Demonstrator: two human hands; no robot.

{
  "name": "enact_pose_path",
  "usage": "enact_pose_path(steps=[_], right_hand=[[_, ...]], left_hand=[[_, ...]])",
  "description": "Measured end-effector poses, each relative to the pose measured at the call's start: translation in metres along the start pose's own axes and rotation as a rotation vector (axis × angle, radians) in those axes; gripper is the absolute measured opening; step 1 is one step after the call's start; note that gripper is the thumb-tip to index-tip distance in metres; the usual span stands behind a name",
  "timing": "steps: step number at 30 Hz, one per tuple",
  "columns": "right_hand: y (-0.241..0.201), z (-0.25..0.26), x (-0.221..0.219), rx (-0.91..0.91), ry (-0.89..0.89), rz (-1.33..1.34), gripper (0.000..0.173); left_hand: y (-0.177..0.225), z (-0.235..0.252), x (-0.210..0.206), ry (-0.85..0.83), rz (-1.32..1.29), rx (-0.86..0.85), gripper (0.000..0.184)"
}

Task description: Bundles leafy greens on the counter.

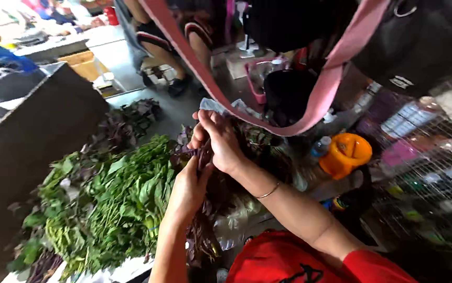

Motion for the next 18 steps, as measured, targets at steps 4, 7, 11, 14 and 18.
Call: enact_pose_path(steps=[4, 7, 11, 14, 18], right_hand=[[-0.017, -0.039, 0.092, -0.051, -0.096, -0.524, 0.047], [-0.059, -0.082, 0.237, -0.033, 0.248, -1.136, 0.025], [-0.111, -0.123, 0.405, -0.372, 0.613, -1.647, 0.024], [-0.111, -0.121, 0.432, -0.448, 0.584, -1.68, 0.02], [-0.093, -0.107, 0.438, -0.487, 0.491, -1.785, 0.023]], left_hand=[[-0.019, -0.009, 0.04, 0.133, -0.054, -0.065, 0.035], [-0.054, -0.012, 0.101, 0.318, -0.457, -0.287, 0.027], [-0.061, 0.008, 0.125, 0.462, -0.691, -0.389, 0.022], [-0.041, 0.03, 0.106, 0.511, -0.756, -0.349, 0.021], [-0.015, 0.042, 0.092, 0.56, -0.83, -0.363, 0.031]])
Point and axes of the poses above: each hand's wrist, its own z-axis towards the middle knuckle, its own x-axis out of the back of the hand, y = z × x, the point moved 4 cm from there along z, towards the middle knuckle, and after that the axes turned 4 degrees about -z, right-handed, at the moved point
